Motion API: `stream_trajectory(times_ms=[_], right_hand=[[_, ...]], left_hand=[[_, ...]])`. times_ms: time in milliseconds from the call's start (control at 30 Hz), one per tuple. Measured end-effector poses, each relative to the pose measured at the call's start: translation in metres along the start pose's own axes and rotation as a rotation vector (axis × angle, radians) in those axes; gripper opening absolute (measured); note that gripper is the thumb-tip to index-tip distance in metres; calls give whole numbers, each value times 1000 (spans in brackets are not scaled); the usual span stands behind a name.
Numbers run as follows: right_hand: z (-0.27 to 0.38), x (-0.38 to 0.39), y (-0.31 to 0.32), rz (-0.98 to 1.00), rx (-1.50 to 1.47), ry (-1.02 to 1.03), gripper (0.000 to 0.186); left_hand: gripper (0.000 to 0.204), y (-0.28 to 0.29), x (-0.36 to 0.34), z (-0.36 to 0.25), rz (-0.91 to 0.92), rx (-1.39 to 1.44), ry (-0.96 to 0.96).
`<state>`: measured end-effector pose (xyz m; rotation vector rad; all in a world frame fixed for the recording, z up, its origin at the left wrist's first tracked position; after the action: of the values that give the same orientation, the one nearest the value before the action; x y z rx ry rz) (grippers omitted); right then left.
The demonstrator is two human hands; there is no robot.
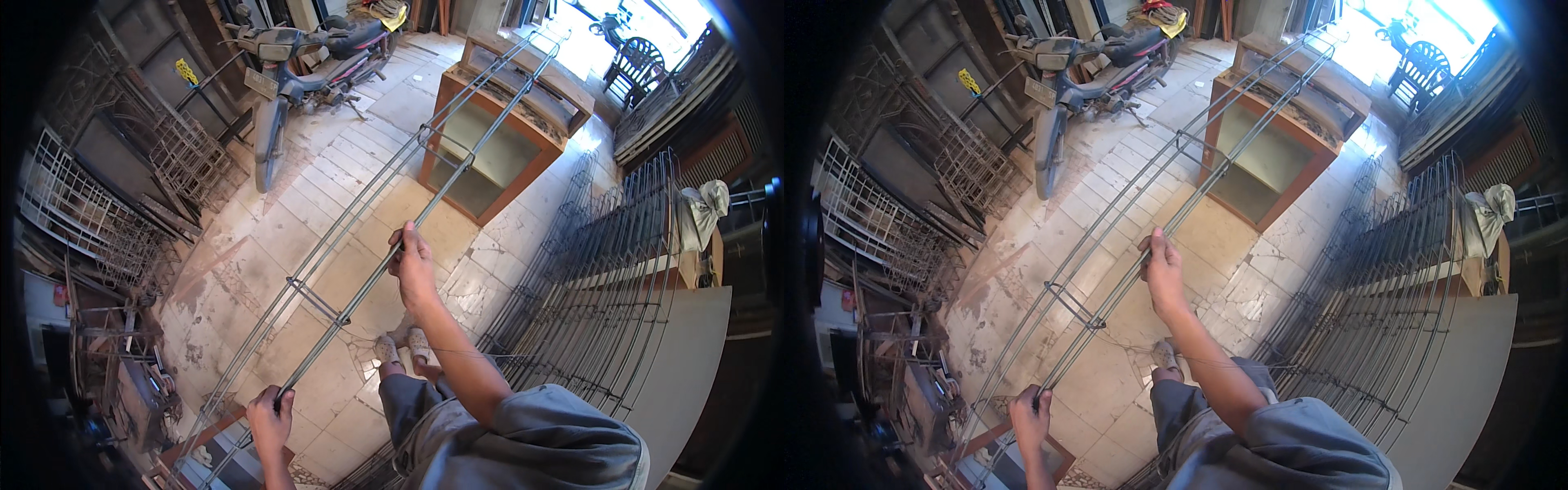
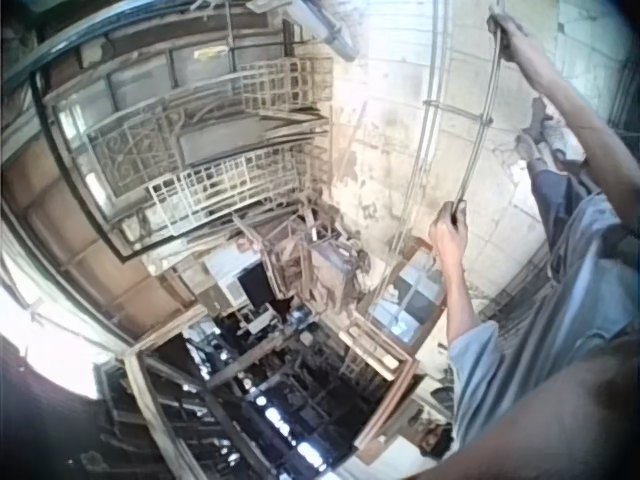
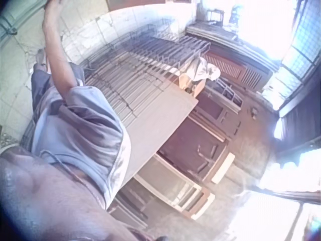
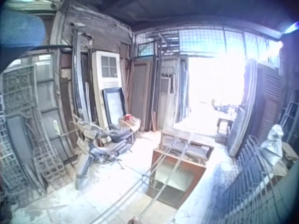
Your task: The person assembles a metal rebar cage by hand, using wire to secure the intersections of the rebar rods.
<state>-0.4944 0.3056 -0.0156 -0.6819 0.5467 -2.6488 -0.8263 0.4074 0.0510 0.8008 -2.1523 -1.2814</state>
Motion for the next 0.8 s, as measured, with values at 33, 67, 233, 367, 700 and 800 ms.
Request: stream_trajectory(times_ms=[33,67,233,367,700,800], right_hand=[[-3,-2,7,10,-19,-22,44],[-4,1,12,23,-36,-55,44],[-35,34,91,-84,412,66,41],[-77,112,111,113,668,-81,49],[-142,312,22,1219,1103,233,15],[-163,359,-7,1286,1016,429,18]], left_hand=[[30,4,1,-4,4,7,4],[27,8,6,-9,-137,-60,-74],[22,-13,76,-18,-526,259,105],[73,-163,134,-17,294,1318,580],[60,-174,158,40,32,2008,988],[57,-172,190,115,-405,2148,875]])
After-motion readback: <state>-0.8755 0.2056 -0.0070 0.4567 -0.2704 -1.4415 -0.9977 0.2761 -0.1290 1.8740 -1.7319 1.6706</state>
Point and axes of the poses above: each hand's wrist, its own x-axis away from the middle knuckle, its own y-axis out of the back of the hand, z = x × y, the point moved 1 cm from there along -x, towards the middle knuckle, and after that the axes turned 2 degrees about -y, right-handed, at the moved point
